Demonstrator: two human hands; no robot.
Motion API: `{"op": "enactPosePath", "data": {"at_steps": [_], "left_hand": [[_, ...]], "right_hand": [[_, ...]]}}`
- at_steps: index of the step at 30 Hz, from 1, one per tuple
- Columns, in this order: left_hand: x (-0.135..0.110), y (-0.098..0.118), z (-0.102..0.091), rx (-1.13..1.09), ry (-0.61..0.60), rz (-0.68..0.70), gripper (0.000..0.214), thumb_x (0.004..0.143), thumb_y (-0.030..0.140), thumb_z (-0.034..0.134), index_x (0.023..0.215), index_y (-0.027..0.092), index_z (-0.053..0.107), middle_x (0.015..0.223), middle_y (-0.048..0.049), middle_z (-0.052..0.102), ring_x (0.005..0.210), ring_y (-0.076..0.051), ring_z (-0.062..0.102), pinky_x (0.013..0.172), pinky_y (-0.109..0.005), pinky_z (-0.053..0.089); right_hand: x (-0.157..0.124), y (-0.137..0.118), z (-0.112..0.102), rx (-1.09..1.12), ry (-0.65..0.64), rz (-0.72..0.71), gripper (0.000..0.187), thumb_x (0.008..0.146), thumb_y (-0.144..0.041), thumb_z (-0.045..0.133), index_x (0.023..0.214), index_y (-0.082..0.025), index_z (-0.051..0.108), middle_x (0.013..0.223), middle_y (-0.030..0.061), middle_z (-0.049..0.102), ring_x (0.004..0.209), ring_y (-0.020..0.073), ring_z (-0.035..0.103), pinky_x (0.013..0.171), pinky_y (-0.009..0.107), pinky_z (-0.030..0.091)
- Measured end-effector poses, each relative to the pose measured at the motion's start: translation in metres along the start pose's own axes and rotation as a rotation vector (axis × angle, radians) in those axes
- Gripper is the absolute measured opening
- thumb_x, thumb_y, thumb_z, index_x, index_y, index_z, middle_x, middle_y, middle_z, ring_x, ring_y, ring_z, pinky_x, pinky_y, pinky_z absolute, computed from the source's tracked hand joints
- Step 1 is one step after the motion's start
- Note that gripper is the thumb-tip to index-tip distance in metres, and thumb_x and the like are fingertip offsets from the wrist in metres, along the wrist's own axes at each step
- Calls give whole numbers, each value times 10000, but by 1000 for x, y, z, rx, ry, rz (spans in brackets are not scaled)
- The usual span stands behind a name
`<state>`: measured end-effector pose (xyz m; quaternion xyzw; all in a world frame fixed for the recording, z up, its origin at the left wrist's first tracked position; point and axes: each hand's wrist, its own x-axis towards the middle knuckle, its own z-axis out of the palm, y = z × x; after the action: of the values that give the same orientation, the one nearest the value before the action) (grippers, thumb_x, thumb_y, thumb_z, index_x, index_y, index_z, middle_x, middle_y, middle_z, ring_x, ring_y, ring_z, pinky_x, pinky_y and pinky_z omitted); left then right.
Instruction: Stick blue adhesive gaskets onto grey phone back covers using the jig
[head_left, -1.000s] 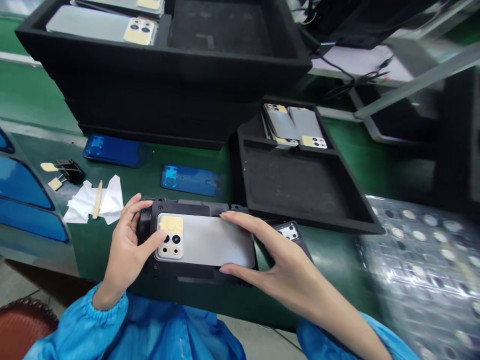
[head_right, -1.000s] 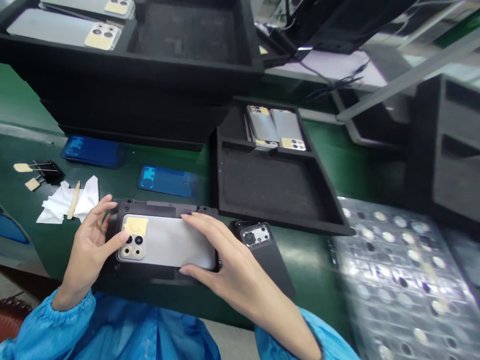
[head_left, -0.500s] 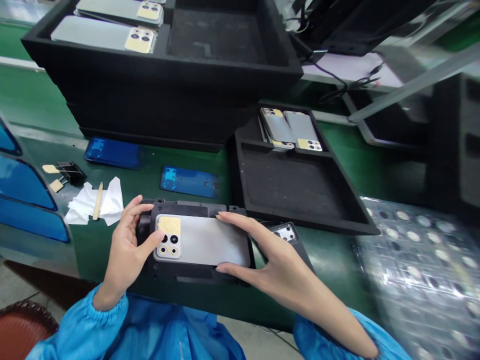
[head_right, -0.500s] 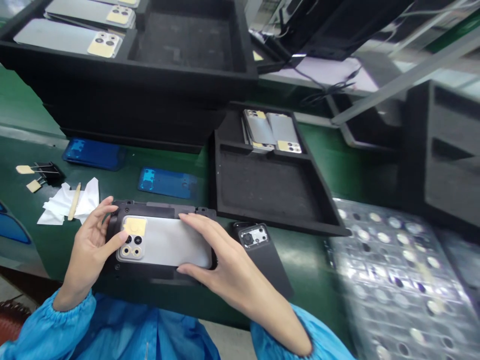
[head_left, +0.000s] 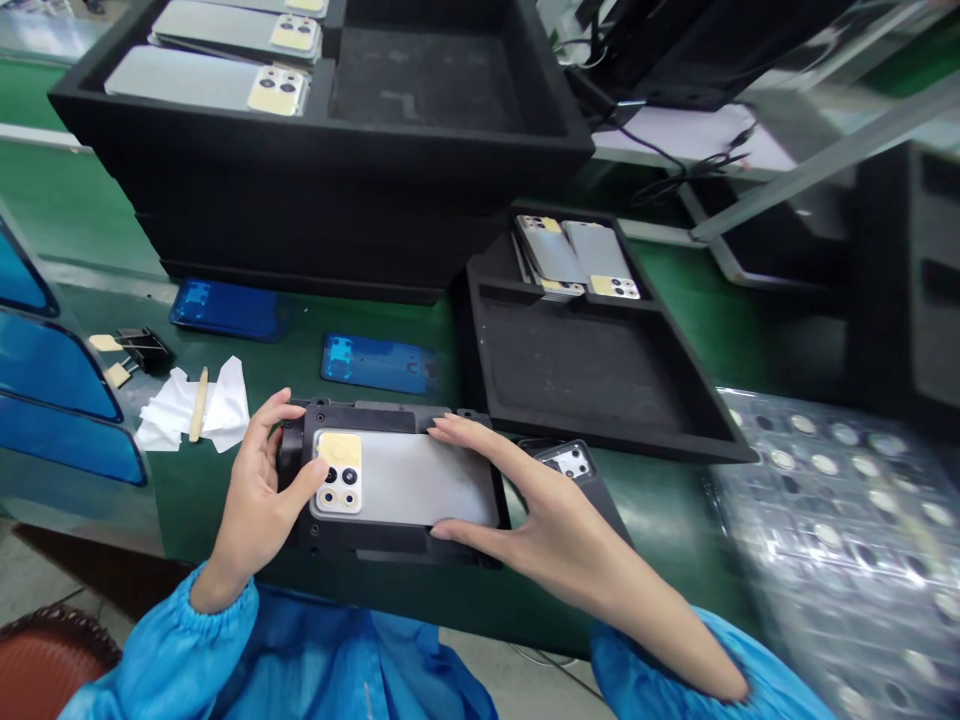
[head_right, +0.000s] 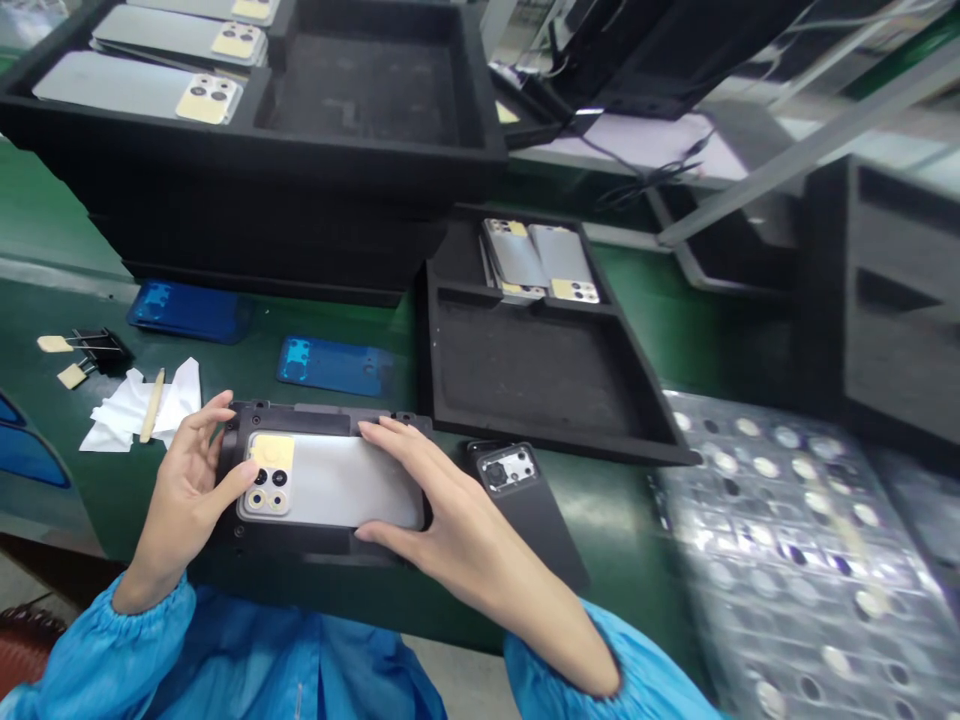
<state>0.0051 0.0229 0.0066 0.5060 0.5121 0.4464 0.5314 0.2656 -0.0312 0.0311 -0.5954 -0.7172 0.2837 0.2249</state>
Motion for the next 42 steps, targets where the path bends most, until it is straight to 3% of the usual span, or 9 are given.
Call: {"op": "enactPosePath", "data": {"at_steps": [5, 9, 12, 16, 19, 22, 28, 37, 42], "left_hand": [[1, 0, 1, -2, 7, -6, 401, 758, 277, 777, 1110, 252, 586, 1542, -114, 474, 1476, -298, 416, 1187, -451, 403], [0, 0, 1, 4, -5, -14, 385, 777, 290, 768, 1112, 252, 584, 1583, -114, 425, 1470, -303, 424, 1153, -444, 443], [1, 1, -1, 5, -9, -8, 371, 770, 302, 776, 1084, 241, 588, 1586, -133, 417, 1470, -310, 425, 1160, -452, 429], [4, -1, -3, 7, 3, 18, 333, 756, 318, 797, 1010, 231, 600, 1580, -150, 422, 1501, -306, 375, 1219, -460, 334], [7, -3, -4, 0, -3, 15, 344, 748, 328, 814, 1002, 231, 604, 1601, -152, 394, 1516, -306, 349, 1234, -462, 300], [8, -3, -5, 4, -3, 34, 346, 740, 335, 823, 993, 230, 612, 1600, -151, 402, 1525, -306, 330, 1231, -454, 308], [9, 1, -3, 27, 25, 72, 316, 714, 328, 839, 919, 229, 621, 1561, -141, 467, 1525, -309, 329, 1221, -442, 327], [7, 4, -2, 59, 17, 69, 281, 729, 338, 824, 886, 227, 618, 1568, -135, 461, 1519, -308, 340, 1218, -440, 329], [9, 5, -1, 68, 24, 74, 288, 718, 340, 825, 874, 227, 611, 1564, -124, 471, 1516, -318, 344, 1206, -436, 346]], "right_hand": [[-1, 5, 3, -52, -71, -115, 471, 938, -330, 691, 1398, -284, 602, 1532, 76, 555, 1486, 326, 410, 1206, 568, 394], [-7, 9, 19, -251, -79, -166, 524, 1002, -418, 579, 1511, -349, 476, 1636, 69, 403, 1531, 343, 308, 1213, 657, 297], [-14, 7, 35, -382, 20, -195, 612, 992, -521, 552, 1558, -350, 393, 1692, 121, 248, 1546, 406, 232, 1174, 754, 228], [-26, 4, 47, -486, 273, -166, 581, 958, -528, 603, 1484, -297, 514, 1721, 152, 80, 1549, 466, 170, 1152, 799, 174], [-31, 3, 47, -540, 447, -62, 447, 991, -457, 562, 1378, -236, 608, 1716, 159, 140, 1548, 470, 174, 1143, 800, 194], [-23, 1, 43, -559, 501, 16, 384, 1021, -415, 503, 1267, -179, 680, 1671, 201, 279, 1518, 478, 275, 1132, 795, 230], [-9, -12, 42, -542, 480, 81, 376, 1032, -388, 481, 1223, -145, 696, 1574, 238, 447, 1488, 456, 361, 1136, 799, 200], [-61, -27, 61, -553, 420, -11, 506, 1028, -473, 462, 1387, -125, 538, 1561, 281, 445, 1530, 442, 271, 1141, 796, 170], [-42, -50, 73, -544, 391, -88, 638, 993, -609, 453, 1307, -76, 609, 1534, 287, 475, 1480, 437, 389, 1205, 726, 79]]}}
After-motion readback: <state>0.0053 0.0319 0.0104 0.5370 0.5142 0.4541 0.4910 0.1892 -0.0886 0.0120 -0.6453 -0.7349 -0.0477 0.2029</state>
